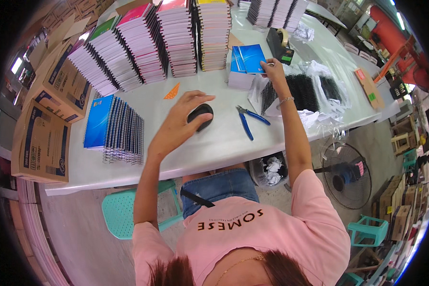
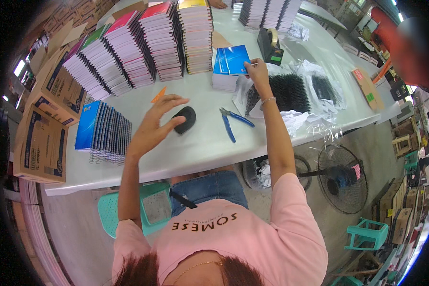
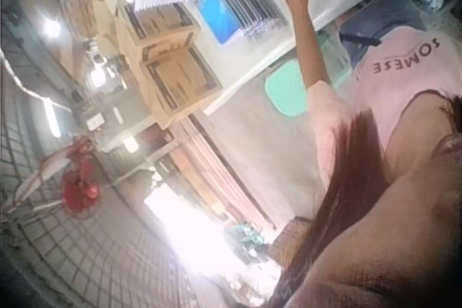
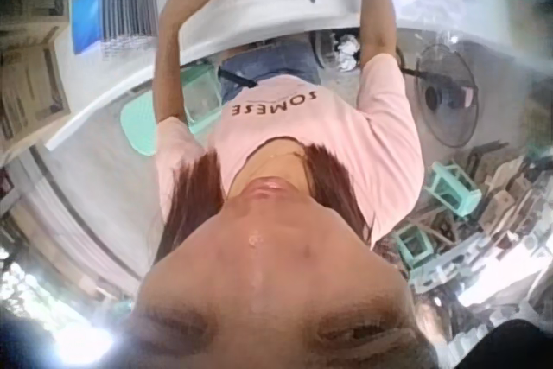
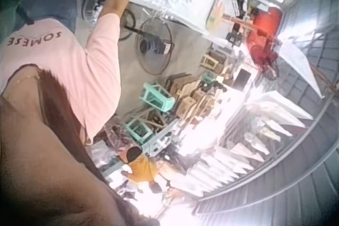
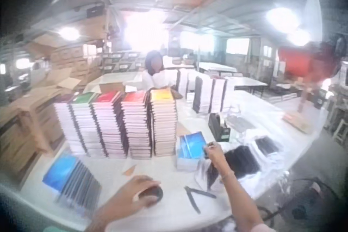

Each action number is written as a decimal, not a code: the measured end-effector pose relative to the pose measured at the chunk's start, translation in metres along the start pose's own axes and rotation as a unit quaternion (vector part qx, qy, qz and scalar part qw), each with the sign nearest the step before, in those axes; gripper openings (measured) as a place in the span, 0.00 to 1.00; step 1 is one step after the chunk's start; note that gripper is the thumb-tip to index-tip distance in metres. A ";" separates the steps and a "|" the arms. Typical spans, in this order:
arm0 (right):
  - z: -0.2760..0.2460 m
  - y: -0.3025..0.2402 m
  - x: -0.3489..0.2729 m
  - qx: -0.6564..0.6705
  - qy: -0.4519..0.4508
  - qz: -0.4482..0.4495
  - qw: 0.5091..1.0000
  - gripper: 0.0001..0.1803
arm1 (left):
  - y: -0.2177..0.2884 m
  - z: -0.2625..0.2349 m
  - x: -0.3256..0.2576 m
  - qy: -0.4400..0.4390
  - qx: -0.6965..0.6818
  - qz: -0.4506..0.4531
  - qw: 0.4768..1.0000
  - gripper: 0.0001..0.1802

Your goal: The person assembles notebooks by threading wire coils through pre-punched holes, cutting the excess wire with pliers, and crimping the ends.

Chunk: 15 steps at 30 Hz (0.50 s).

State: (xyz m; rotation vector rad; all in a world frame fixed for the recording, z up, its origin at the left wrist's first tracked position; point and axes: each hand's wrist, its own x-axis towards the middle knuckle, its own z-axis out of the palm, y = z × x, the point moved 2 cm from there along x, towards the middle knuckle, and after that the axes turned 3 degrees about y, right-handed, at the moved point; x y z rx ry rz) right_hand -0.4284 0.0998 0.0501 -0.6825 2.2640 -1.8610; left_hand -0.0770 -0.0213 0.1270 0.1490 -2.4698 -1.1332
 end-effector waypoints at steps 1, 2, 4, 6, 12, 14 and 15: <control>-0.002 -0.004 -0.004 -0.063 0.035 -0.038 0.997 0.16 | 0.001 0.009 0.008 -0.003 -0.017 -0.002 1.000 0.25; -0.010 -0.007 -0.007 -0.128 0.073 -0.074 0.986 0.16 | 0.002 0.022 0.019 -0.008 -0.037 -0.003 0.999 0.26; -0.020 -0.008 -0.013 0.015 0.024 -0.070 0.997 0.15 | 0.002 0.046 0.041 0.045 -0.101 -0.020 0.994 0.28; -0.012 -0.033 -0.049 0.139 -0.028 -0.042 0.989 0.13 | -0.009 0.060 0.056 0.117 -0.161 -0.058 0.978 0.29; 0.009 -0.044 -0.130 0.278 -0.169 0.006 0.945 0.14 | -0.019 0.084 0.077 0.162 -0.270 -0.068 0.947 0.18; -0.019 -0.036 -0.115 0.211 -0.161 -0.044 0.963 0.13 | -0.015 0.075 0.065 0.170 -0.212 -0.056 0.961 0.15; -0.039 -0.030 -0.097 0.157 -0.106 -0.062 0.980 0.13 | -0.013 0.067 0.056 0.168 -0.165 -0.064 0.970 0.14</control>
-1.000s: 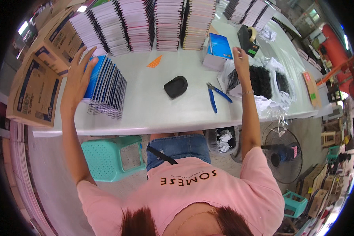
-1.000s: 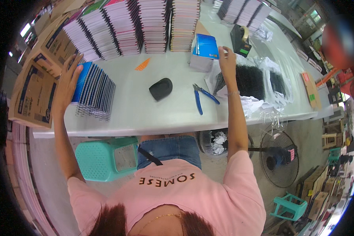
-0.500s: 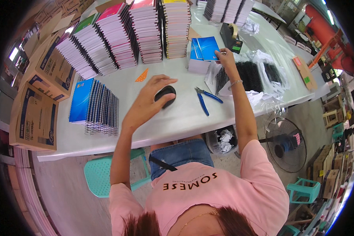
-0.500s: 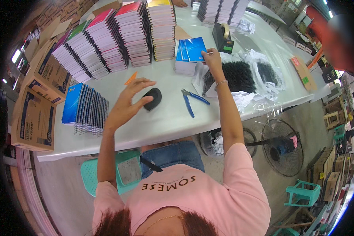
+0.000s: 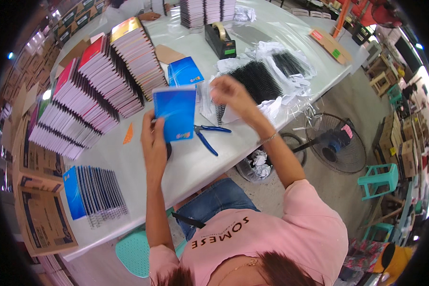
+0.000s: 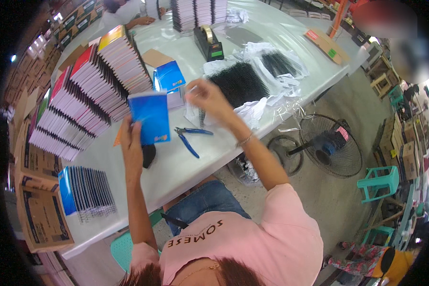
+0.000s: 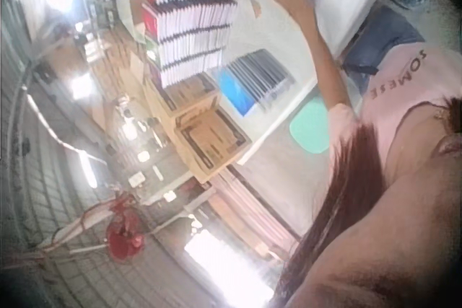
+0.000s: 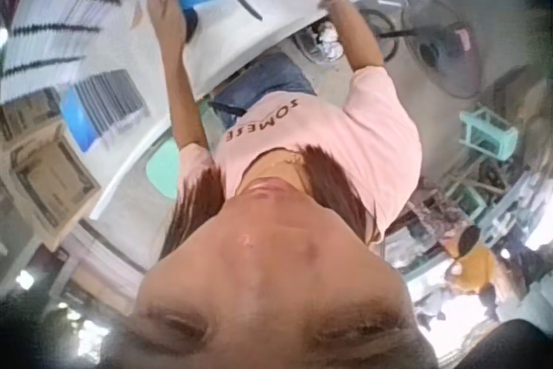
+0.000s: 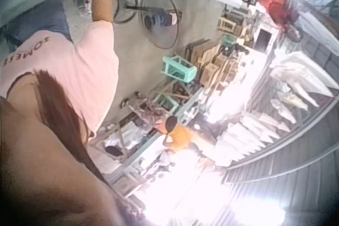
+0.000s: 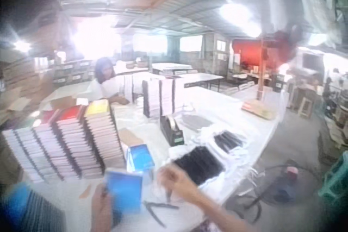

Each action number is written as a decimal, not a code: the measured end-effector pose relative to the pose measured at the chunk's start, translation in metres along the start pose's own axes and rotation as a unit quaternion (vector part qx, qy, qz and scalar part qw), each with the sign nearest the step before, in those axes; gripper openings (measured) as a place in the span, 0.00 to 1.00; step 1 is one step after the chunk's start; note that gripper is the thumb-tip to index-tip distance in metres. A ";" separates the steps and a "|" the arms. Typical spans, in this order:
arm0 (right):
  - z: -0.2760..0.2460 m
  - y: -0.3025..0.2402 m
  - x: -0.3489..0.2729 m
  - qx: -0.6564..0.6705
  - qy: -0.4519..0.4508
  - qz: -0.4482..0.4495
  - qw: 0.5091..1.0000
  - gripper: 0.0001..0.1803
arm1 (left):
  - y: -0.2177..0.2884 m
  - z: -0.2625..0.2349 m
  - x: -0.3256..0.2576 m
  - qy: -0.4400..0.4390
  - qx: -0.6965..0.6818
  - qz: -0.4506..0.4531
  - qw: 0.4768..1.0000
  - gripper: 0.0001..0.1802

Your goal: The person assembles notebooks by threading wire coils through pre-punched holes, cutting the excess wire with pliers, and crimping the ends.

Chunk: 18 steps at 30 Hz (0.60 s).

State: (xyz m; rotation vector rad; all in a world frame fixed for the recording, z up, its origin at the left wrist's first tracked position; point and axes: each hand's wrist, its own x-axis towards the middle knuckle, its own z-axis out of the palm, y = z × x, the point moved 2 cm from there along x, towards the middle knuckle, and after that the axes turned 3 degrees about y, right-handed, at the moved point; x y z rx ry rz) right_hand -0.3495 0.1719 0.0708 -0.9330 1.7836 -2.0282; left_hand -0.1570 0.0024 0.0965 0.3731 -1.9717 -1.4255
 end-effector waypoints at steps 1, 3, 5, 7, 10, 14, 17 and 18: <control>-0.031 0.001 0.013 -0.065 0.052 -0.018 0.996 0.13 | 0.004 -0.009 -0.007 -0.014 0.033 -0.001 0.999 0.13; -0.109 0.014 0.041 -0.227 0.235 -0.045 0.944 0.13 | 0.018 -0.028 -0.025 -0.020 0.119 0.011 0.993 0.12; -0.208 0.042 0.065 -0.473 0.372 -0.100 0.792 0.14 | 0.027 -0.042 -0.040 -0.025 0.210 0.026 0.977 0.10; -0.248 0.070 0.074 -0.595 0.444 0.001 0.669 0.15 | 0.027 -0.059 -0.059 -0.036 0.317 0.018 0.947 0.09; -0.288 0.115 0.081 -0.647 0.377 0.060 0.660 0.14 | 0.026 -0.070 -0.080 -0.054 0.446 0.015 0.893 0.10; -0.331 0.130 0.097 -0.625 0.291 0.000 0.724 0.11 | 0.005 -0.069 -0.102 -0.074 0.492 0.007 0.867 0.11; -0.313 0.140 0.098 -0.666 0.292 -0.012 0.687 0.09 | -0.005 -0.067 -0.119 -0.056 0.505 -0.017 0.861 0.12; -0.317 0.136 0.096 -0.662 0.280 -0.009 0.696 0.09 | -0.008 -0.064 -0.123 -0.045 0.501 -0.022 0.864 0.13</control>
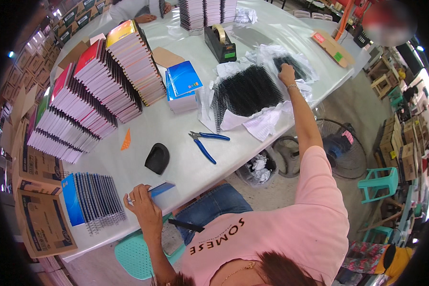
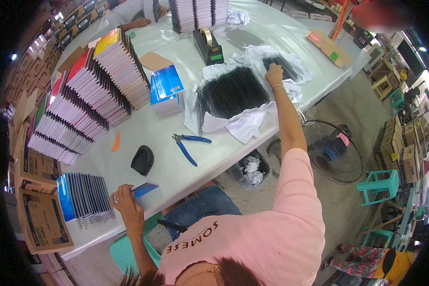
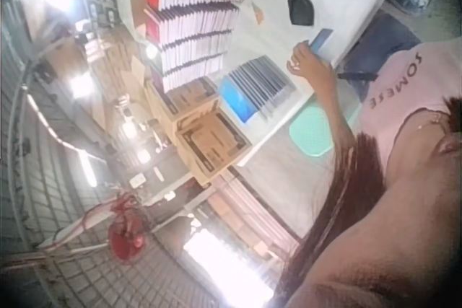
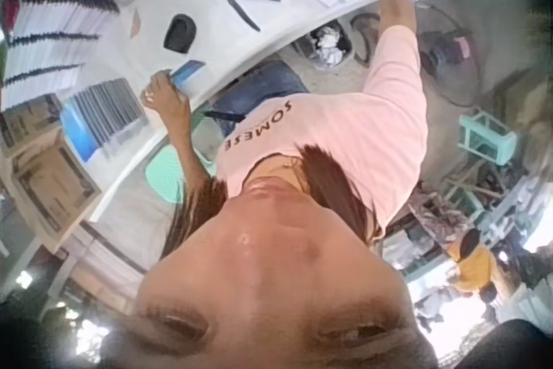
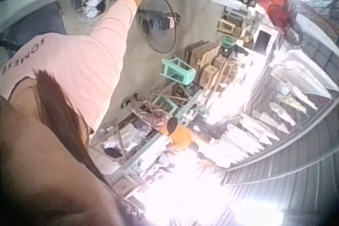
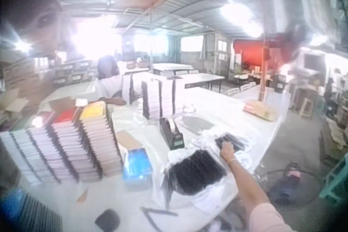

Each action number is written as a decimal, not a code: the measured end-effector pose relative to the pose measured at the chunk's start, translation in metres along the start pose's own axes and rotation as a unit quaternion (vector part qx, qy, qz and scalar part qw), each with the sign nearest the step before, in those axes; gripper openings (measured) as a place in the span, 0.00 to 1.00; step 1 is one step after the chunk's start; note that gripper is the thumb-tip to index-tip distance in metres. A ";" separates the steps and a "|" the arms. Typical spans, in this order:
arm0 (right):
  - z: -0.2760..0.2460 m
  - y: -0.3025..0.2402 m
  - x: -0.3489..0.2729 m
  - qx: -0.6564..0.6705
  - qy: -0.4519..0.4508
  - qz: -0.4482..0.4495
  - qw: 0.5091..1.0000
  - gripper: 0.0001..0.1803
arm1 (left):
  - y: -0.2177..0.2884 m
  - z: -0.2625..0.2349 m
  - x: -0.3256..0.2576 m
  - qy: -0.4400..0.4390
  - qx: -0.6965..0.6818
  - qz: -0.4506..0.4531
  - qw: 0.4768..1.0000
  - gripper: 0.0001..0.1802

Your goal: The person assembles notebooks by threading wire coils through pre-punched holes, cutting the excess wire with pliers, and crimping the ends.

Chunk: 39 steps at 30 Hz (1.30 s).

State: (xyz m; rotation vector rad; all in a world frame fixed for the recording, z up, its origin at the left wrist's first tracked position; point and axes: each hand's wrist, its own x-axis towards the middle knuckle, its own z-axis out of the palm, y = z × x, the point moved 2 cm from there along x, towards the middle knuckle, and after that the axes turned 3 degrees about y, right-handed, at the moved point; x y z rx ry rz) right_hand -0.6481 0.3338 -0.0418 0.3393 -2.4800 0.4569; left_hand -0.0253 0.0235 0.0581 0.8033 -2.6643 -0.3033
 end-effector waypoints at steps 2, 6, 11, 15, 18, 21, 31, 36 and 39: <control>-0.017 0.012 0.007 0.011 -0.023 -0.009 1.000 0.10 | 0.003 0.008 -0.001 0.021 -0.014 0.002 1.000 0.12; -0.053 -0.017 0.008 0.047 -0.017 0.032 0.998 0.13 | 0.011 0.009 -0.004 0.050 -0.010 -0.019 0.999 0.12; -0.113 -0.055 0.017 0.199 0.032 0.003 0.980 0.21 | 0.014 0.026 -0.004 0.140 0.001 -0.020 0.990 0.25; -0.160 -0.148 -0.025 0.413 -0.132 -0.020 0.901 0.25 | 0.009 0.036 -0.006 0.194 -0.019 -0.069 0.978 0.30; -0.215 -0.230 -0.109 0.470 -0.235 -0.137 0.840 0.19 | 0.011 0.046 -0.004 0.206 -0.013 -0.082 0.975 0.30; -0.232 -0.282 -0.188 0.449 -0.294 -0.271 0.799 0.14 | 0.013 0.048 0.000 0.209 -0.008 -0.079 0.975 0.29; -0.231 -0.350 -0.265 0.402 -0.413 -0.312 0.755 0.11 | 0.011 0.047 0.003 0.199 -0.029 -0.079 0.976 0.25; -0.227 -0.359 -0.270 0.435 -0.354 -0.338 0.756 0.10 | 0.011 0.049 0.003 0.191 -0.041 -0.086 0.977 0.26; -0.222 -0.362 -0.275 0.452 -0.341 -0.339 0.751 0.11 | 0.012 0.047 0.003 0.210 -0.045 -0.065 0.974 0.23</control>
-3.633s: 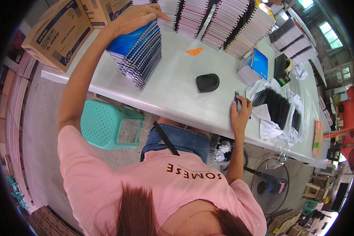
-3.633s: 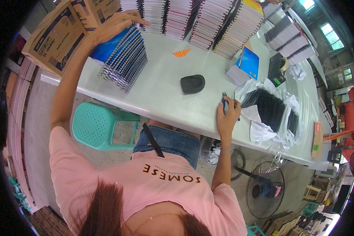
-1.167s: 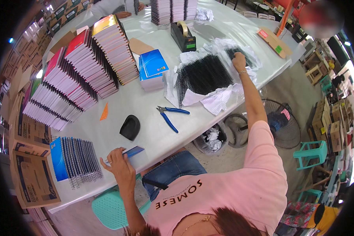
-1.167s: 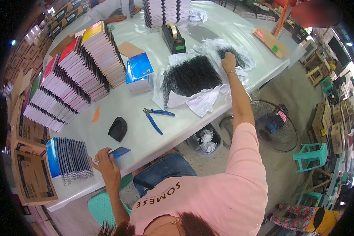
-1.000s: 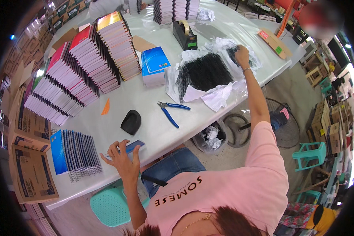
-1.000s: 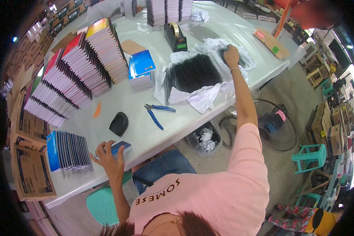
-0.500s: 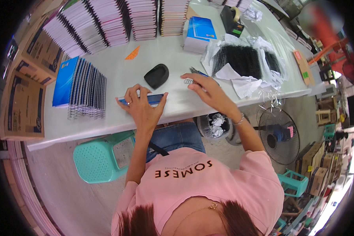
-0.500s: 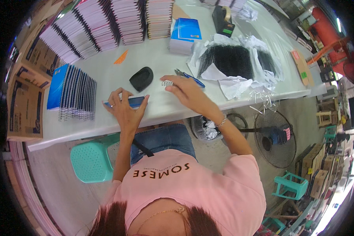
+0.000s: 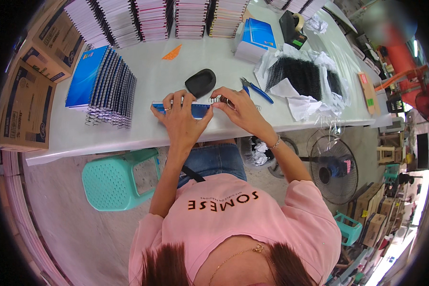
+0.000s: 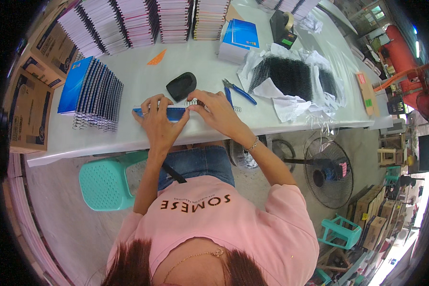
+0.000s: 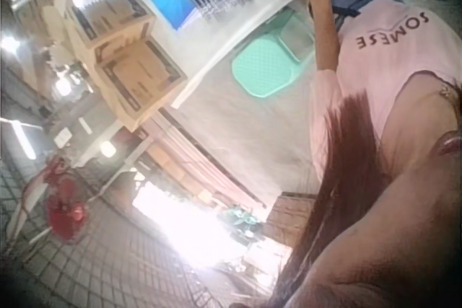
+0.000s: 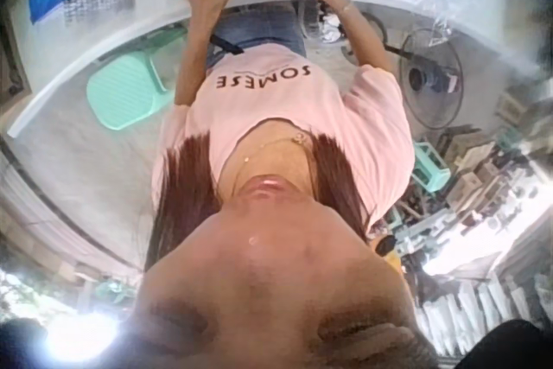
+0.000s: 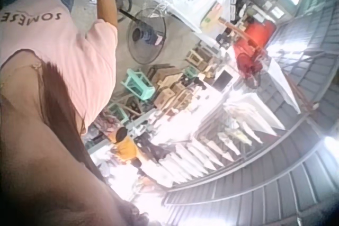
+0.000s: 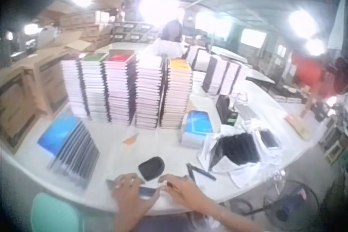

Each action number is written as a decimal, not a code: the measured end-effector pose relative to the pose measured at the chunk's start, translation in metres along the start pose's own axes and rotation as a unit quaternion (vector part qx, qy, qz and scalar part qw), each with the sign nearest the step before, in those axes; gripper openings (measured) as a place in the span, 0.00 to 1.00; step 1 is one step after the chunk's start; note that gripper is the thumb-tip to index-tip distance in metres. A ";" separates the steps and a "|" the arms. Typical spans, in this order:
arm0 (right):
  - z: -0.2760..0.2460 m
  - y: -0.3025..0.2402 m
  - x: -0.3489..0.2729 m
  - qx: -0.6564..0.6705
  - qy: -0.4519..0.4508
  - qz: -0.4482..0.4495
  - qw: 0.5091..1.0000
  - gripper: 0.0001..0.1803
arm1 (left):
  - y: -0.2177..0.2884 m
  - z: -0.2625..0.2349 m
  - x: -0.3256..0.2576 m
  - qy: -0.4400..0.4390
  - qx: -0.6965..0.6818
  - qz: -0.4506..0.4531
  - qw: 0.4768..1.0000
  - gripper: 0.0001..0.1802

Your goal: The person assembles notebooks by threading wire coils through pre-punched holes, cutting the excess wire with pliers, and crimping the ends.

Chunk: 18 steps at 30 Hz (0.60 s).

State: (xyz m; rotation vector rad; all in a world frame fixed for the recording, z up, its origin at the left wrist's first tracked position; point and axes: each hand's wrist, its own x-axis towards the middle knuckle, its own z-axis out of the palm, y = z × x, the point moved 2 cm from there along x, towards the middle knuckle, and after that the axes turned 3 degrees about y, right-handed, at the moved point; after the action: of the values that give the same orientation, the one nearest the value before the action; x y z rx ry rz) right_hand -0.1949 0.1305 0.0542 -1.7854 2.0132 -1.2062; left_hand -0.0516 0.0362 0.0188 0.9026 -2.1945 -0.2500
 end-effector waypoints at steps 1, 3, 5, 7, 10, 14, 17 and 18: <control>0.003 0.001 -0.001 -0.020 0.010 -0.015 1.000 0.11 | 0.000 -0.001 0.000 0.000 -0.002 0.002 1.000 0.23; 0.005 0.000 -0.001 -0.034 0.012 -0.013 0.999 0.10 | 0.001 -0.003 0.002 0.001 -0.004 0.006 1.000 0.22; 0.004 -0.001 0.000 -0.024 -0.006 0.023 0.999 0.09 | 0.001 -0.005 0.003 -0.010 -0.006 0.004 1.000 0.22; 0.008 0.001 -0.003 -0.007 0.024 -0.003 1.000 0.09 | 0.001 -0.005 0.003 -0.017 -0.006 0.002 1.000 0.21; 0.013 0.003 -0.007 0.009 0.044 -0.007 0.999 0.09 | 0.002 -0.006 0.003 -0.024 -0.001 0.001 1.000 0.21; 0.013 0.005 -0.009 -0.006 0.045 -0.033 0.998 0.09 | 0.002 -0.006 0.003 -0.030 0.007 -0.001 1.000 0.21; 0.011 -0.010 -0.007 -0.074 0.042 -0.034 0.996 0.09 | -0.001 -0.004 0.004 -0.039 0.017 -0.008 0.999 0.21; 0.013 -0.010 -0.007 -0.078 0.047 -0.040 0.995 0.09 | -0.002 -0.004 0.004 -0.044 0.020 -0.010 0.999 0.22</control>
State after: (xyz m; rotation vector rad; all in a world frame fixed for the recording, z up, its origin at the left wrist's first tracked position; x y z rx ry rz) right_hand -0.1777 0.1315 0.0498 -1.9306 2.1618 -1.2079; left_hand -0.0500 0.0327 0.0233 0.9519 -2.2789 -0.2602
